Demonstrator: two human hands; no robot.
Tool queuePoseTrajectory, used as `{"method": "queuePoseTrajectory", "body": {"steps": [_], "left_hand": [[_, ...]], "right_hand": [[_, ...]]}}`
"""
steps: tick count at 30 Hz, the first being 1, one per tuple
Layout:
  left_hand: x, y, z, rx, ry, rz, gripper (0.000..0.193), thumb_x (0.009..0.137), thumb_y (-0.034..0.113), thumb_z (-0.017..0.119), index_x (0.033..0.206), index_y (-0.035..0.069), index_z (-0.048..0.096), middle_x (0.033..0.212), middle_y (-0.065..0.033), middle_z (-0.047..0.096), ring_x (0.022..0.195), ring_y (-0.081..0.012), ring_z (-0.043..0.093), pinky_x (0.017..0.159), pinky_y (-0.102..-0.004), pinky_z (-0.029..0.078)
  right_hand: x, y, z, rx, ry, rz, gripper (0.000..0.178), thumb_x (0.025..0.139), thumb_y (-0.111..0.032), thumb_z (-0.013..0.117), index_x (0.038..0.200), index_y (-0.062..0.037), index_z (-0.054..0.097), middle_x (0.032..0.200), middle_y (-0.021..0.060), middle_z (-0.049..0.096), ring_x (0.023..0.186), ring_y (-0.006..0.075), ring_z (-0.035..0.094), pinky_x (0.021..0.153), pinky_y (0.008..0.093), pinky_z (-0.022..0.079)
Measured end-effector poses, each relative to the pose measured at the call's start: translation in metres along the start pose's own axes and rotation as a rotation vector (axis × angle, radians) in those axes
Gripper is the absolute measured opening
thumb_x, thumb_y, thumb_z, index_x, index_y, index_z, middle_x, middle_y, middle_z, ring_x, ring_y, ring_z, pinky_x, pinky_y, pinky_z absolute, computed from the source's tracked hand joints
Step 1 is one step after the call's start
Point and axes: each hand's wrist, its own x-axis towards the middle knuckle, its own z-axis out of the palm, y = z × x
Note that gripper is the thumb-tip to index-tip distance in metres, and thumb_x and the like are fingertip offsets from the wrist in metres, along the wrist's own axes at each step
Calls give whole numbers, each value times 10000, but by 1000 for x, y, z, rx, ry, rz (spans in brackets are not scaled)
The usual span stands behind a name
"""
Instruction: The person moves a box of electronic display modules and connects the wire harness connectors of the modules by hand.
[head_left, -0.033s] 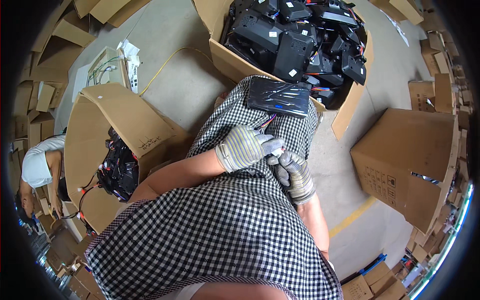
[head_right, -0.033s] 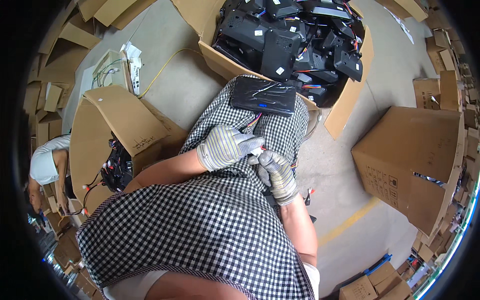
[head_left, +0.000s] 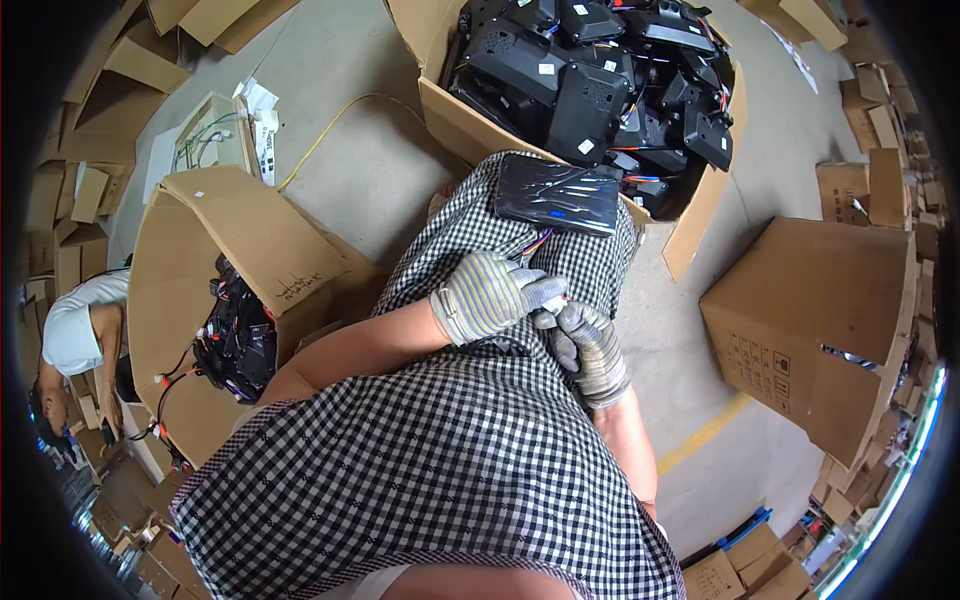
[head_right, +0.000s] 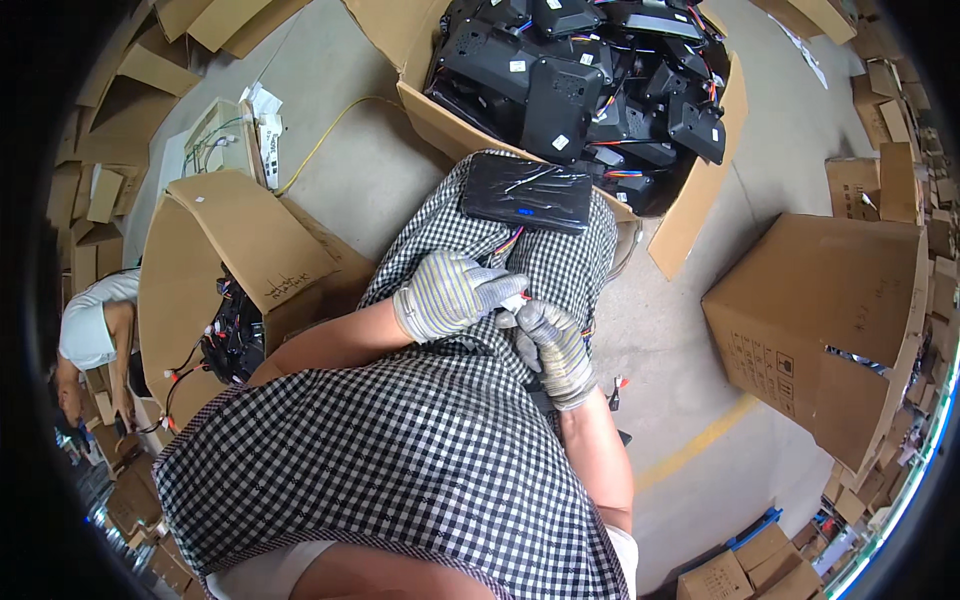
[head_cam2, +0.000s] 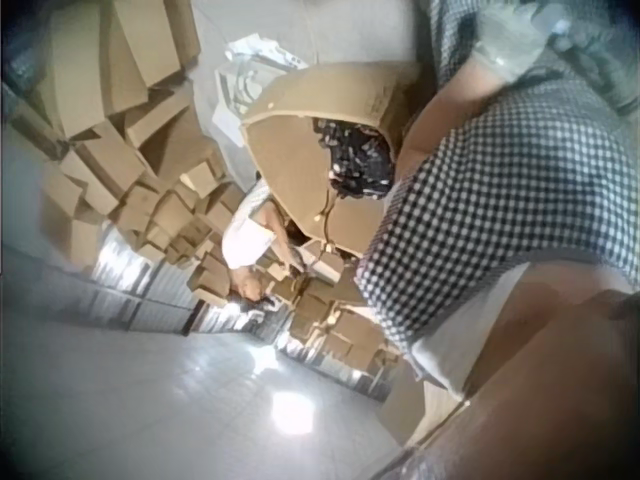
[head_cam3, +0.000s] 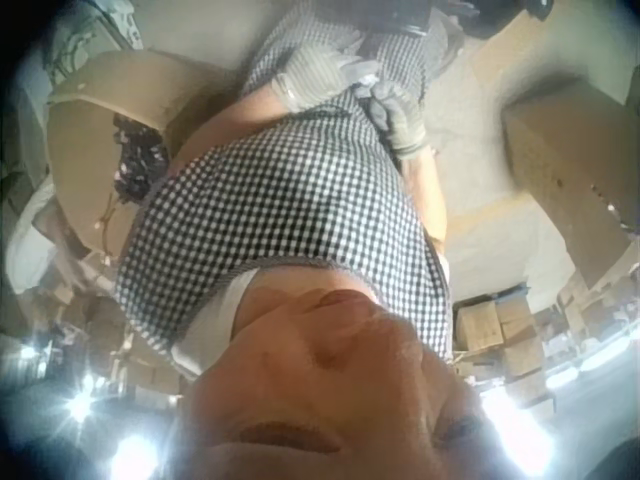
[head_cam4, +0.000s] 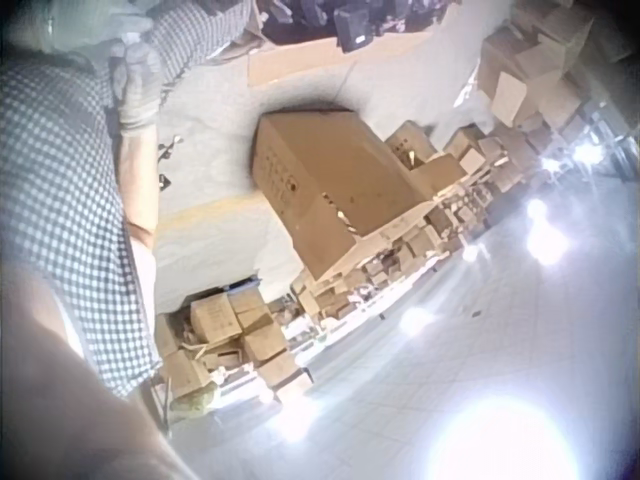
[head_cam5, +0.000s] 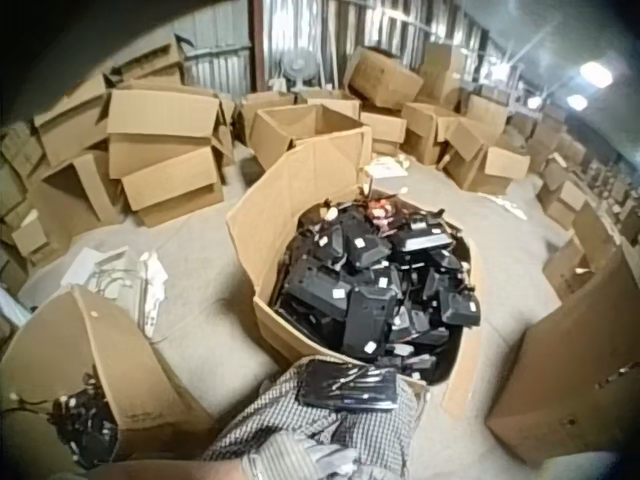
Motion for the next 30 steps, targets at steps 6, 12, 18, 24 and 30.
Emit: {"method": "queuePoseTrajectory", "body": {"steps": [6,12,18,24,30], "left_hand": [[-5,-4,-1,13,-29,-60,305,771,189,547,1066,169,623,716,4,601,493,-157,528,475,-305,424],[-9,-7,4,5,-24,-103,223,824,235,528,1027,210,616,666,-16,590,498,-165,555,461,-315,441],[-6,-22,1,-477,78,-593,291,864,374,541,975,117,619,709,-71,630,597,-205,619,556,-299,494],[14,-24,-30,-1534,168,-1048,58,835,120,619,870,95,579,746,82,524,558,16,406,467,-132,341],[15,-15,-32,-1719,-78,-1054,70,822,81,657,881,52,633,735,39,583,624,-13,519,536,-142,432]], "right_hand": [[7,-4,3,-38,2,19,388,853,-401,595,867,-14,622,539,-58,464,429,15,357,385,162,241],[10,-9,1,-108,4,45,355,857,-384,594,875,-31,624,543,-51,471,438,16,365,390,167,249],[36,-85,-21,-379,266,-337,313,909,-338,522,840,-51,624,629,-29,544,503,51,417,472,198,329],[156,-174,-75,-143,463,-423,259,865,-313,572,894,-59,614,682,-4,559,519,78,457,508,210,364],[227,-192,-91,55,239,-409,214,863,-231,566,1018,-95,623,795,-36,593,556,57,481,466,169,382]]}}
